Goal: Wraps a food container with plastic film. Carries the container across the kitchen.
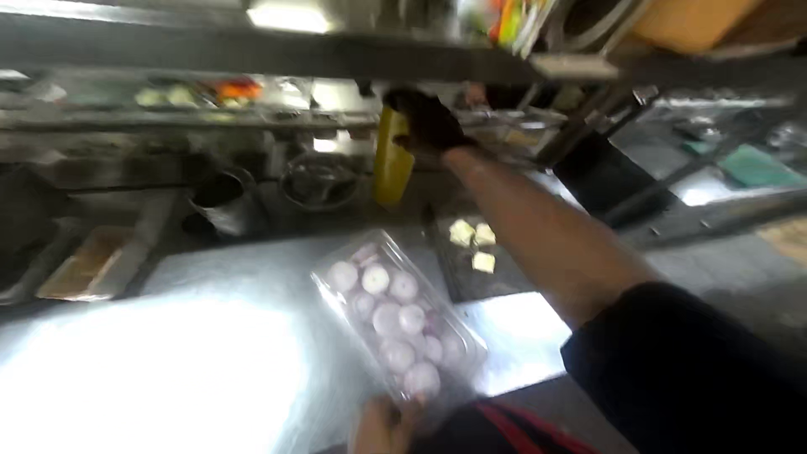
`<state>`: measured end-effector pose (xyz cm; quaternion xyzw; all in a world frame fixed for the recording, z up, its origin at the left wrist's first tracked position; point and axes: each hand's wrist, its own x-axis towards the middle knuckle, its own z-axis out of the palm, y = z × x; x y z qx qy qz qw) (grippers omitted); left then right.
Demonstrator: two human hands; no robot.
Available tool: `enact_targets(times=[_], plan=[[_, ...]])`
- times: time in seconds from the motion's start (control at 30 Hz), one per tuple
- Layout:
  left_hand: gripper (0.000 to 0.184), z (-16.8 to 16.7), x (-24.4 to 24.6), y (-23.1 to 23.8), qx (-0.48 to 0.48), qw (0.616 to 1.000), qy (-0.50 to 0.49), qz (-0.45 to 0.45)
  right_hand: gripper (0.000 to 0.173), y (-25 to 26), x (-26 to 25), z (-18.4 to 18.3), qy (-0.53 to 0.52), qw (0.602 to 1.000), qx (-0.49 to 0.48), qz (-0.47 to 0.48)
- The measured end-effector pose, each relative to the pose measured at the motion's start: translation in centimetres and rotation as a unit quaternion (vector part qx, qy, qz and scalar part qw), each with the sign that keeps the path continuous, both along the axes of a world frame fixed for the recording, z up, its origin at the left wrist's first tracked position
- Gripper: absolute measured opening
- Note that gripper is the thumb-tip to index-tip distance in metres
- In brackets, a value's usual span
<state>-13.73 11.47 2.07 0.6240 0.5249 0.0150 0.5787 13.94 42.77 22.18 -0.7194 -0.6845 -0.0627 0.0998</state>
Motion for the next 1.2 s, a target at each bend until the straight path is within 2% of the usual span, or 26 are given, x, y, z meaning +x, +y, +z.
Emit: enact_targets(times=[0.03, 0.07, 0.13, 0.2, 0.27, 0.33, 0.37, 0.43, 0.5, 0.57, 0.63, 0.7, 0.8, 0.9, 0.97, 1.03, 1.07, 1.13, 1.17, 1.2], plan=[[0.055, 0.1, 0.1, 0.0, 0.016, 1.0, 0.004, 0.0, 0.085, -0.7, 0.1, 0.2, 0.009, 1.0, -0.007, -0.001], [0.053, 0.1, 0.3, 0.0, 0.032, 0.999, 0.006, 0.006, 0.085, -1.9, 0.3, 0.4, 0.022, 1.0, 0.0, 0.0], [0.05, 0.1, 0.5, -0.2, 0.047, 0.998, -0.011, 0.034, 0.065, -6.5, 1.3, -0.2, 0.082, 0.995, 0.048, 0.01], [0.049, -0.3, 0.8, -0.7, 0.062, 0.994, -0.038, 0.079, 0.033, -13.6, 3.1, -3.4, 0.208, 0.977, 0.038, 0.032], [0.049, -0.6, 1.3, -1.2, 0.061, 0.99, -0.058, 0.117, 0.023, -22.0, 5.7, -8.8, 0.333, 0.935, -0.119, 0.016], [0.046, -0.6, 1.8, -1.7, 0.058, 0.983, -0.088, 0.15, 0.034, -30.6, 6.8, -15.1, 0.414, 0.87, -0.265, -0.024], [0.046, -0.4, 1.9, -1.9, 0.061, 0.979, -0.099, 0.166, 0.042, -34.5, 6.0, -17.4, 0.458, 0.835, -0.302, -0.042], [0.042, 0.6, 2.0, -1.8, 0.055, 0.969, -0.128, 0.204, 0.053, -40.3, 3.1, -20.6, 0.542, 0.78, -0.31, -0.036], [0.036, 2.3, 1.8, -1.7, 0.021, 0.957, -0.167, 0.238, 0.035, -43.3, 0.4, -22.3, 0.605, 0.748, -0.274, -0.018], [0.034, 4.4, 1.9, -1.8, -0.007, 0.947, -0.192, 0.259, 0.024, -44.4, -0.1, -22.6, 0.668, 0.694, -0.266, -0.034], [0.037, 6.2, 2.0, -2.3, -0.016, 0.945, -0.196, 0.26, 0.018, -44.6, 1.2, -22.3, 0.723, 0.638, -0.237, -0.114], [0.037, 6.7, 2.3, -3.7, -0.006, 0.948, -0.19, 0.254, 0.015, -43.9, 2.3, -22.1, 0.769, 0.586, -0.161, -0.2], [0.034, 5.9, 3.3, -7.0, -0.011, 0.957, -0.177, 0.231, 0.011, -43.5, 2.0, -20.0, 0.79, 0.565, -0.095, -0.217], [0.03, 5.5, 5.2, -9.7, -0.024, 0.963, -0.172, 0.204, 0.014, -45.4, 1.3, -19.8, 0.817, 0.531, 0.008, -0.222], [0.029, 5.2, 6.3, -11.3, -0.013, 0.968, -0.173, 0.182, 0.023, -48.9, 1.7, -19.9, 0.838, 0.502, 0.045, -0.208], [0.028, 4.9, 7.8, -13.0, 0.01, 0.972, -0.174, 0.156, 0.043, -52.6, 3.2, -20.5, 0.873, 0.432, 0.008, -0.228], [0.029, 4.7, 8.6, -14.1, 0.027, 0.974, -0.174, 0.142, 0.056, -54.3, 3.7, -21.0, 0.893, 0.382, -0.03, -0.235], [0.029, 4.7, 10.1, -16.6, 0.047, 0.977, -0.171, 0.116, 0.081, -57.5, 4.3, -21.7, 0.929, 0.297, -0.086, -0.203], [0.029, 5.0, 10.7, -17.9, 0.055, 0.979, -0.165, 0.102, 0.092, -59.4, 4.9, -21.9, 0.945, 0.271, -0.103, -0.152], [0.029, 5.5, 11.3, -19.1, 0.063, 0.982, -0.158, 0.086, 0.097, -61.5, 5.7, -21.7, 0.952, 0.27, -0.108, -0.093]])
